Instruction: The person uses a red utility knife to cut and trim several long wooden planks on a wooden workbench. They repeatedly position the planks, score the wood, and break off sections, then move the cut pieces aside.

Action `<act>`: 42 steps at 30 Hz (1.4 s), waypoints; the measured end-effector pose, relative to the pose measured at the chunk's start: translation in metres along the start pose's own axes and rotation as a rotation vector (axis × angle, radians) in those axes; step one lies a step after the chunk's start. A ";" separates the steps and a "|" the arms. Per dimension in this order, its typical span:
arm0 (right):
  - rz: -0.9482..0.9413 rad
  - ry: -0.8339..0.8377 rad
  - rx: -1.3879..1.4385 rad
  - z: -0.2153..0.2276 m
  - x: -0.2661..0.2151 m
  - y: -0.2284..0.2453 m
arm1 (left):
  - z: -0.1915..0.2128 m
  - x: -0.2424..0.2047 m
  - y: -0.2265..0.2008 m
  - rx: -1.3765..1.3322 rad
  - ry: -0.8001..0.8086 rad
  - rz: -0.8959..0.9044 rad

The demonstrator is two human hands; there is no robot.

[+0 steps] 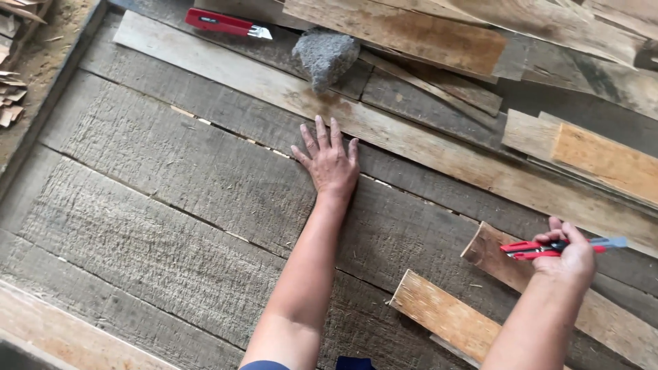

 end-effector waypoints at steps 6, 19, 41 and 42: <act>0.098 0.034 -0.350 -0.005 -0.006 0.013 | 0.008 0.000 0.000 -0.014 -0.050 0.037; 0.494 0.136 -1.682 -0.070 -0.102 -0.001 | 0.015 -0.004 -0.002 0.032 -0.157 0.043; 0.475 0.297 -1.717 -0.110 -0.164 -0.038 | 0.025 0.040 0.050 0.004 -0.151 0.133; 0.471 0.286 -1.709 -0.109 -0.171 -0.036 | 0.025 0.039 0.048 -0.009 -0.155 0.150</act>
Point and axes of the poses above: each hand's wrist, its own x-axis towards the middle knuckle, its own z-axis out of the back of the hand, y = z × x, the point moved 8 cm from there along x, towards the middle knuckle, and after that the axes turned 13 degrees about x, right-handed, at the moved point
